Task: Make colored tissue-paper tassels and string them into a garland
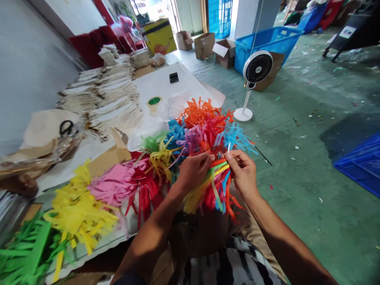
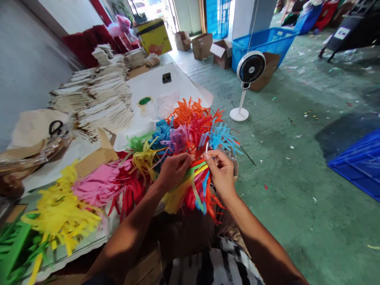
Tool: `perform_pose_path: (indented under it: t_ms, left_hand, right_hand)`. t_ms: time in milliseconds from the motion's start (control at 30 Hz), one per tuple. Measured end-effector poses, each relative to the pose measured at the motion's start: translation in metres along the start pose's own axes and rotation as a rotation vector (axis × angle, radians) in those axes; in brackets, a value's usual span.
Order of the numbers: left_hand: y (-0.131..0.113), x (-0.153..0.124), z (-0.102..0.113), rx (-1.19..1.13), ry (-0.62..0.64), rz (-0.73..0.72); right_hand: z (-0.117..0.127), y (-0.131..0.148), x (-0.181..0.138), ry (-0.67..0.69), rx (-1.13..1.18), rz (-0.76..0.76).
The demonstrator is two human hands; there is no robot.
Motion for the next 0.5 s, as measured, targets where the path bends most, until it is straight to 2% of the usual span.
perform_pose_path:
  t_ms: [100, 167, 267, 367, 433, 500]
  left_hand:
    - [0.003, 0.006, 0.010, 0.287, 0.103, 0.044]
    - [-0.002, 0.017, 0.012, 0.467, 0.093, -0.022]
    - [-0.021, 0.038, -0.003, 0.524, 0.105, -0.354]
    - [-0.036, 0.056, -0.031, 0.482, 0.211, -0.705]
    - [-0.040, 0.067, -0.048, 0.511, 0.274, -0.813]
    - [-0.040, 0.077, -0.059, 0.552, 0.324, -0.822]
  right_hand:
    - [0.012, -0.003, -0.012, -0.049, 0.079, -0.017]
    - [0.019, -0.005, -0.019, -0.083, 0.120, -0.029]
    - [0.024, -0.006, -0.027, -0.123, 0.168, -0.046]
    - [0.025, -0.007, -0.027, -0.146, 0.199, -0.058]
    - [0.025, -0.007, -0.025, -0.151, 0.208, -0.061]
    - [0.024, -0.007, -0.023, -0.151, 0.210, -0.063]
Point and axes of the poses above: each hand's wrist, its own x-axis towards the middle knuckle, its own z-axis out of the back of the hand, y = z × x, the point moved 4 cm from there along x, towards the middle knuckle, and after that the axes turned 2 degrees about -z, right-handed, at the moved point
